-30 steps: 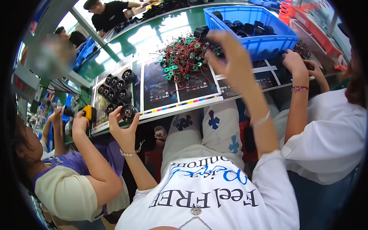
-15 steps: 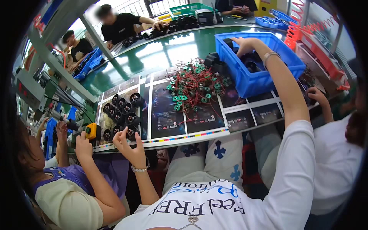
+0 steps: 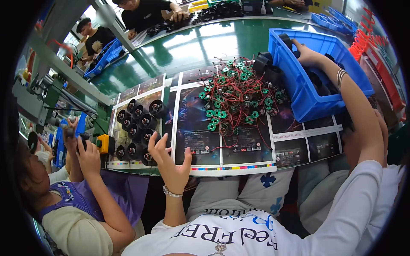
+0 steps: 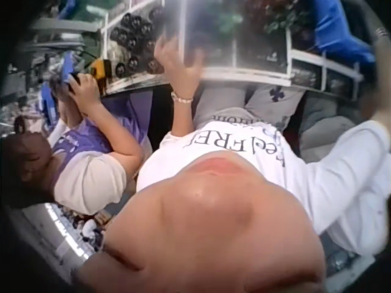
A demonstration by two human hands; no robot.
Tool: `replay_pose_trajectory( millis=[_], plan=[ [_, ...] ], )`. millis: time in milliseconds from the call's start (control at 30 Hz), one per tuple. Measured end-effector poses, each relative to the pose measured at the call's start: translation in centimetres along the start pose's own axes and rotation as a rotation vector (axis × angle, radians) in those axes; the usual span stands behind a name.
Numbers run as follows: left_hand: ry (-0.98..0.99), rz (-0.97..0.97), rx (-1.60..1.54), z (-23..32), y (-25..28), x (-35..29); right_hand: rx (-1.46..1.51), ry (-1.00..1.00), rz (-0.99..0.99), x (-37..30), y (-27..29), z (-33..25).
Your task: Assembling small components and wire harnesses into circular plastic housings on a factory production line.
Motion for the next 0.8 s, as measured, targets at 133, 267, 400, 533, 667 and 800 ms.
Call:
replay_pose_trajectory(
  millis=[133,267,400,533,667,800],
  plan=[
    [-0.033,-0.013,0.038,-0.6,0.3,-0.6,-0.013,-0.105,-0.023,0.0,-0.7,0.1],
    [-0.024,-0.060,0.080,-0.5,-0.4,-0.1,-0.064,-0.025,0.009,0.5,-1.1,0.6],
    [-0.017,-0.081,-0.012,0.1,-1.4,0.3,-0.143,-0.041,-0.049,-4.7,-0.2,1.0],
    [0.040,-0.044,0.078,-1.7,0.0,-0.7,-0.126,0.051,-0.101,-18.2,-7.8,-9.8],
    [0.012,-0.091,0.085,-1.2,-1.1,-0.3,-0.184,0.037,-0.109,-13.7,-5.0,-15.5],
    [-0.012,-0.079,0.039,-0.8,-0.7,-0.3,-0.261,0.061,-0.118,-10.2,-3.9,-19.8]
  ],
)
Point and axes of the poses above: each hand's wrist, its own x-axis towards the middle knuckle, its own y-axis out of the back of the hand, z = x × y, the point moved 7 cm from there along x, towards the middle knuckle, and after that the axes turned 12 degrees about y, right-handed, at the moved point
